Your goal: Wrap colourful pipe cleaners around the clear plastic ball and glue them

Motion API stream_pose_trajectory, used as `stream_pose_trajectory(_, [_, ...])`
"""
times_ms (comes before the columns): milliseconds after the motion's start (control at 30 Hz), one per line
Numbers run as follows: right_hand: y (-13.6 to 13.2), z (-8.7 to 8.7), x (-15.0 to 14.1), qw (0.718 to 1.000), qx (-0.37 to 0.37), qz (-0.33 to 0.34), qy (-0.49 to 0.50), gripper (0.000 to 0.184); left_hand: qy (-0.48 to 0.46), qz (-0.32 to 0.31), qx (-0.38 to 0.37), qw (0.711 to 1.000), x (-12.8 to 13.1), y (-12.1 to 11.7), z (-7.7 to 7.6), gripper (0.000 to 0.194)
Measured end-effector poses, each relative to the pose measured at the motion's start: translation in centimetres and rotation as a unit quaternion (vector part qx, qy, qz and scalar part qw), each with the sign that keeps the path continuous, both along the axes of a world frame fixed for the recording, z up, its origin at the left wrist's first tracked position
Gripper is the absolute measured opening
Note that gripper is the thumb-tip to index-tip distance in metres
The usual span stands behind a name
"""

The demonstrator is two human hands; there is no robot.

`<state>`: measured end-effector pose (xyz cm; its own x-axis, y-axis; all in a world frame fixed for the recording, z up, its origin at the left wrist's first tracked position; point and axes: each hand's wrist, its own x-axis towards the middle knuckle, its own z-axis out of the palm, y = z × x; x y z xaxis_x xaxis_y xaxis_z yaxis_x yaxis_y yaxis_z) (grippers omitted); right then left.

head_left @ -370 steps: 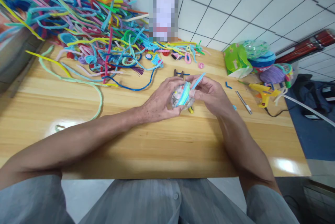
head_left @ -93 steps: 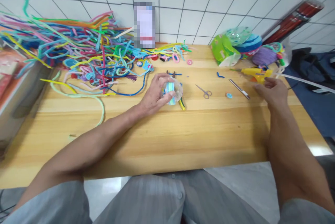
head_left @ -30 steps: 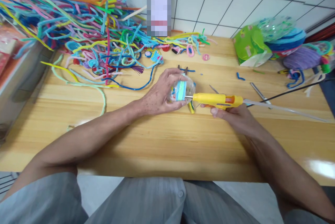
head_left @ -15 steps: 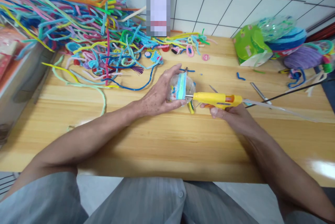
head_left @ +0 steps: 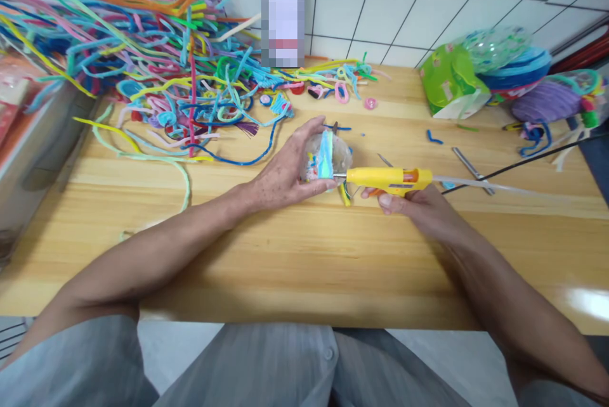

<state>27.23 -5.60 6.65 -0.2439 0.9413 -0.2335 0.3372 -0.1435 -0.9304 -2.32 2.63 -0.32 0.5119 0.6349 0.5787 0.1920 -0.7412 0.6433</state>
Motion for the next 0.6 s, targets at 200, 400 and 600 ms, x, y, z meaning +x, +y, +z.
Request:
stream_pose_trajectory(200, [0.08,0.19,-0.08,1.000,0.009,-0.012,0.005,0.032,-0.011,-0.006,-0.007,1.000,0.02,-0.03,-0.07,0.107])
stream_pose_trajectory(400, [0.04,0.33,-0.11,1.000,0.000,-0.006,0.001,0.032,-0.005,0.006,0.000,1.000,-0.02,-0.10,0.09,0.098])
stream_pose_trajectory(600, [0.16,0.15,-0.16,1.000,-0.001,0.005,0.005,0.034,0.006,0.027,0.002,1.000,-0.21,-0.43,0.31,0.090])
